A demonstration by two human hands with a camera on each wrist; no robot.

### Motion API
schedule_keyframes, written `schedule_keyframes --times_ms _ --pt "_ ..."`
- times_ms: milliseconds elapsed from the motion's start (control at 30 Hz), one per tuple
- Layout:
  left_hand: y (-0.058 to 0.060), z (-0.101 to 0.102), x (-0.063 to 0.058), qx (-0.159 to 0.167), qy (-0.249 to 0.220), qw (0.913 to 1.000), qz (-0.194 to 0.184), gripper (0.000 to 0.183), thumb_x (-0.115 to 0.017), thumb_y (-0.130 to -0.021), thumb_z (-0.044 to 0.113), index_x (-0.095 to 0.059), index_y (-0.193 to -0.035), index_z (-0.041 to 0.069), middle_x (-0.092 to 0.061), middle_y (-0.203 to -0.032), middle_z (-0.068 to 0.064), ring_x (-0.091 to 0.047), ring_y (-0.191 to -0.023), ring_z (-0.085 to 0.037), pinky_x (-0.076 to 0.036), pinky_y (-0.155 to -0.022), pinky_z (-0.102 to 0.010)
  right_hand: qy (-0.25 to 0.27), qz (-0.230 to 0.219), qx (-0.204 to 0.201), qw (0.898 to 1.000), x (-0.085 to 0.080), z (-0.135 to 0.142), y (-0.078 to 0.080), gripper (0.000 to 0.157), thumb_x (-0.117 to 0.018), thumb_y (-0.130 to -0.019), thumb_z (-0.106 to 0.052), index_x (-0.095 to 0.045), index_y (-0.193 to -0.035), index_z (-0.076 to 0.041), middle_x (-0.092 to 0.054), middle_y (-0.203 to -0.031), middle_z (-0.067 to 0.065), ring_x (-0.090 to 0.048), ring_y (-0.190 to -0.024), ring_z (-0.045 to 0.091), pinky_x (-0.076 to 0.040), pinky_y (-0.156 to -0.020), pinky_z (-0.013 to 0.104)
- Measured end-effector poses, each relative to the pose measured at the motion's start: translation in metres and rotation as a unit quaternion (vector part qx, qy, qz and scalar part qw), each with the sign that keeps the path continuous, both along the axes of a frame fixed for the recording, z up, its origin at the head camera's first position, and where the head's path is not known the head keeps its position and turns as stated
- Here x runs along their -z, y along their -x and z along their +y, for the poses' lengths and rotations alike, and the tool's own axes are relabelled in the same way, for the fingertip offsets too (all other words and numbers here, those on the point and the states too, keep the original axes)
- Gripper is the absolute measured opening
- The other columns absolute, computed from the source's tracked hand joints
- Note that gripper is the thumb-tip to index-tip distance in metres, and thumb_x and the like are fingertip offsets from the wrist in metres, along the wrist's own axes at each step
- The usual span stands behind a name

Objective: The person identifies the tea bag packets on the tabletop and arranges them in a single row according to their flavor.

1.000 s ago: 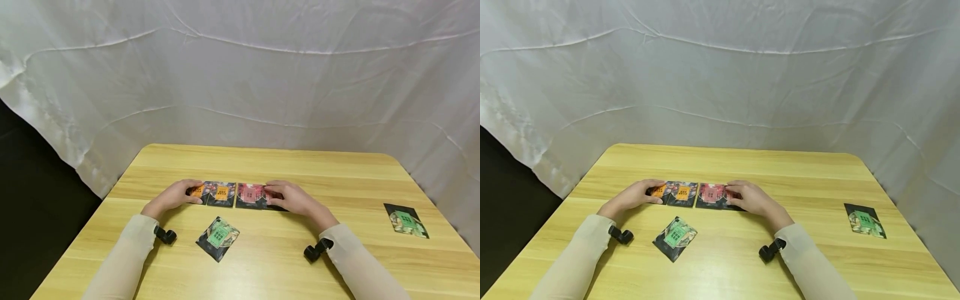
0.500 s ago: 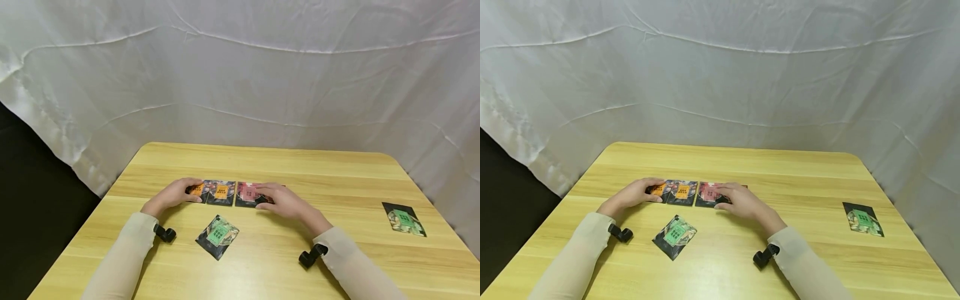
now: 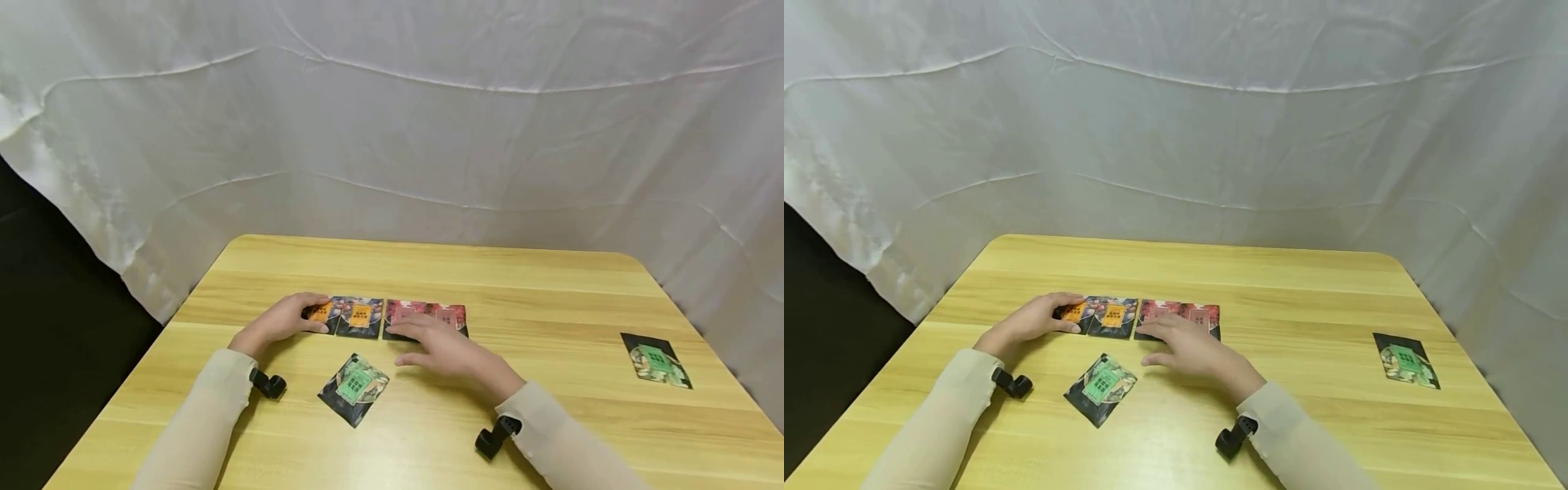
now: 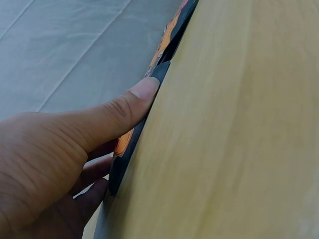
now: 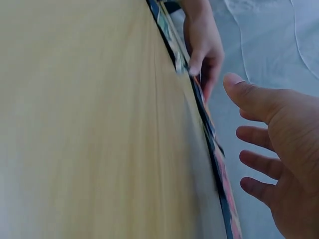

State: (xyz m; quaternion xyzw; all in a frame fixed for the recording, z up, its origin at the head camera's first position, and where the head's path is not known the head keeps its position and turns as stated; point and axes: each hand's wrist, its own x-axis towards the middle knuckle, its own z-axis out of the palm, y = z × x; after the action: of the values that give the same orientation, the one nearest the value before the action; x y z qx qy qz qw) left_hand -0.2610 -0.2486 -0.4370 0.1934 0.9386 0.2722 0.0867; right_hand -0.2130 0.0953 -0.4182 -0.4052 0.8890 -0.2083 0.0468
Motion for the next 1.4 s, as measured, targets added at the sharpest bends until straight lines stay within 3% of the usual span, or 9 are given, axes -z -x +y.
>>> schedule_keyframes --times_ms 233,600,933,1400 --pt "0.0 -0.001 0.001 -0.001 0.003 1.0 -0.001 0.077 -0.075 -0.084 0.044 -0.047 -0.146 0.007 -0.046 -0.147 -0.016 -0.038 -0.137 -0.037 -0.032 -0.111 -0.054 -0.012 0.007 -0.037 0.999 -0.004 -0.025 -0.01 0.068 -0.06 -0.093 -0.052 -0.044 -0.149 -0.017 -0.043 -0.15 0.005 -0.036 -0.139 0.029 -0.027 -0.114 0.049" --pt "0.002 0.001 0.003 0.0 -0.001 1.0 0.003 0.077 -0.074 -0.084 0.044 -0.048 -0.146 0.007 -0.046 -0.146 -0.016 -0.038 -0.136 -0.037 -0.032 -0.11 -0.054 -0.038 0.025 -0.105 0.993 0.001 -0.046 -0.022 0.066 -0.054 -0.093 -0.057 -0.052 -0.144 -0.015 -0.048 -0.146 0.003 -0.043 -0.134 0.02 -0.035 -0.111 0.037" --pt "0.002 -0.001 0.003 0.007 -0.002 1.0 0.002 0.076 -0.073 -0.085 0.046 -0.048 -0.146 0.008 -0.047 -0.145 -0.015 -0.039 -0.135 -0.037 -0.034 -0.109 -0.054 -0.047 0.08 -0.151 0.984 0.006 -0.055 -0.029 0.056 -0.054 -0.095 -0.054 -0.06 -0.137 -0.017 -0.057 -0.137 0.0 -0.051 -0.126 0.015 -0.039 -0.108 0.03" --pt "0.002 -0.002 0.002 0.005 -0.004 1.0 0.002 0.076 -0.074 -0.085 0.045 -0.047 -0.146 0.009 -0.046 -0.147 -0.015 -0.038 -0.137 -0.037 -0.032 -0.11 -0.055 -0.077 0.122 -0.187 0.972 0.005 -0.053 -0.036 0.039 -0.055 -0.101 -0.036 -0.06 -0.137 -0.021 -0.055 -0.14 0.003 -0.049 -0.13 0.017 -0.04 -0.107 0.029"
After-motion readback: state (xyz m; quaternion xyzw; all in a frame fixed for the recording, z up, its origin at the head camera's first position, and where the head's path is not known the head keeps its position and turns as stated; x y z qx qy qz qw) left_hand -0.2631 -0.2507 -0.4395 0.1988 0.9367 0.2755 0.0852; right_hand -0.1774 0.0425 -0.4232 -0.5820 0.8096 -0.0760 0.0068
